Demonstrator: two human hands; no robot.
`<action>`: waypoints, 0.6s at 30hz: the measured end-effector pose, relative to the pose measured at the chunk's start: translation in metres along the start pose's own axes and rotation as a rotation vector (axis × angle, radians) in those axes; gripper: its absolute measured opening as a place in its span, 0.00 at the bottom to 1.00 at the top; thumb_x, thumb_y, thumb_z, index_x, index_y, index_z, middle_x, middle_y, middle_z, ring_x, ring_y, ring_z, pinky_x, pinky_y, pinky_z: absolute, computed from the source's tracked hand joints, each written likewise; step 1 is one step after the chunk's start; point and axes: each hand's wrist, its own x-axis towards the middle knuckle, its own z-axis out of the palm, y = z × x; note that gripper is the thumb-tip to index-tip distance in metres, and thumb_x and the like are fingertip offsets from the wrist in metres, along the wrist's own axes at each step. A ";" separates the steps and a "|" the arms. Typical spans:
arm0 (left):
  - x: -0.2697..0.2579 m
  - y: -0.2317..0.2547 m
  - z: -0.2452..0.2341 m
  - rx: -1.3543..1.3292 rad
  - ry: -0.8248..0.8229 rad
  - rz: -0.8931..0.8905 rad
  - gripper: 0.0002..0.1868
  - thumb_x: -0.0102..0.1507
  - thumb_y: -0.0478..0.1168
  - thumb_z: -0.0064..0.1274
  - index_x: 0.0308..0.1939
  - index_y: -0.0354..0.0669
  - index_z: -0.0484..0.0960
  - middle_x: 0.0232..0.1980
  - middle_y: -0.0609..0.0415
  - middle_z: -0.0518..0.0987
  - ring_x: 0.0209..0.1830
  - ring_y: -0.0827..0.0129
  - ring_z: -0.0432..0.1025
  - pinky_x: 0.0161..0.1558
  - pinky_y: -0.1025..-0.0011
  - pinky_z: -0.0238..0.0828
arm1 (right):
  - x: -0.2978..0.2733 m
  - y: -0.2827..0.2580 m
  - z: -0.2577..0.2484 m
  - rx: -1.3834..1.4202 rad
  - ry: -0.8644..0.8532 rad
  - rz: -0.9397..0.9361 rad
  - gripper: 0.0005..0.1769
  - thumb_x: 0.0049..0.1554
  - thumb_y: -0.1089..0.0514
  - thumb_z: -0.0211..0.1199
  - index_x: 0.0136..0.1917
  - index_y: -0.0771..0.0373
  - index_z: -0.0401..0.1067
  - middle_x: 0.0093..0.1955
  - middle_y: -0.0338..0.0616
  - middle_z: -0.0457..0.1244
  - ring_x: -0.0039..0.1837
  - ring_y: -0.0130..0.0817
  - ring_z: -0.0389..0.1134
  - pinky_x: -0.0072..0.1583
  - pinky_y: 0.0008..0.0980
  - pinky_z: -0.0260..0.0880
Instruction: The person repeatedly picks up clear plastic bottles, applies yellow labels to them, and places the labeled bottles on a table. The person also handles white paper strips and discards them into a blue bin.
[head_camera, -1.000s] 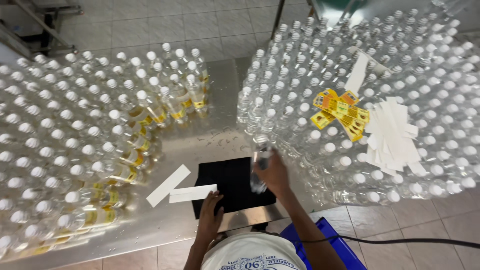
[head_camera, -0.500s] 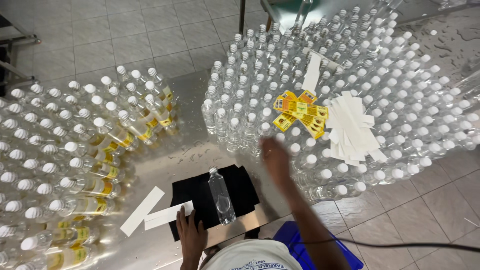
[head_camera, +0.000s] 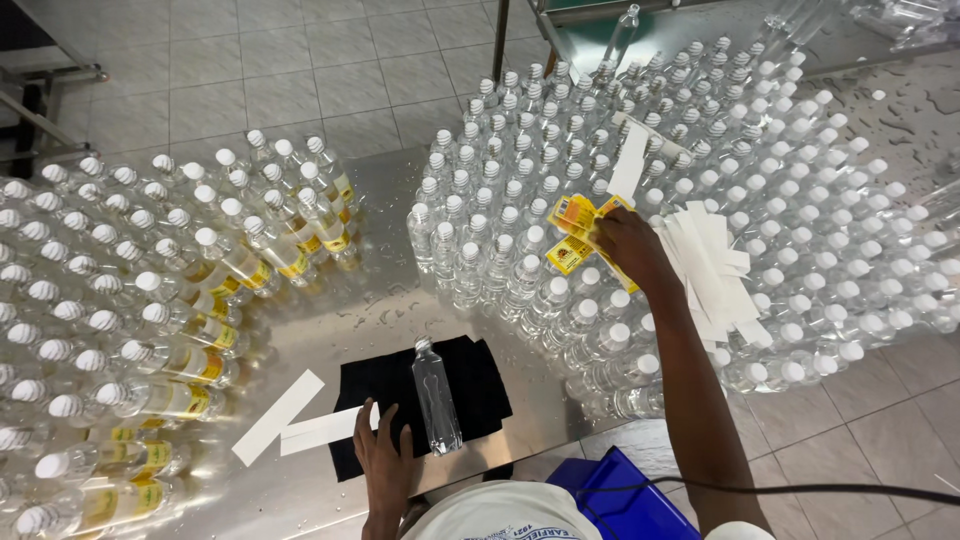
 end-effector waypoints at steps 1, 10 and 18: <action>-0.001 0.001 -0.001 0.002 0.000 -0.004 0.23 0.70 0.45 0.54 0.70 0.53 0.79 0.86 0.47 0.59 0.86 0.48 0.54 0.73 0.38 0.60 | 0.001 -0.003 0.003 0.002 -0.003 -0.002 0.17 0.71 0.51 0.55 0.58 0.65 0.77 0.61 0.48 0.66 0.60 0.50 0.69 0.58 0.52 0.69; -0.002 -0.004 -0.015 -0.079 -0.040 -0.076 0.23 0.70 0.44 0.54 0.70 0.53 0.79 0.86 0.51 0.57 0.81 0.48 0.57 0.73 0.42 0.64 | -0.001 -0.013 0.019 -0.344 0.379 -0.211 0.05 0.63 0.62 0.64 0.44 0.60 0.73 0.48 0.45 0.68 0.47 0.47 0.72 0.47 0.45 0.73; 0.023 0.054 -0.063 -0.569 -0.122 -0.281 0.21 0.70 0.43 0.54 0.66 0.46 0.84 0.66 0.55 0.87 0.65 0.66 0.82 0.66 0.68 0.79 | -0.035 -0.091 -0.002 0.485 0.362 0.401 0.11 0.65 0.52 0.70 0.56 0.58 0.83 0.47 0.42 0.75 0.47 0.30 0.74 0.50 0.32 0.72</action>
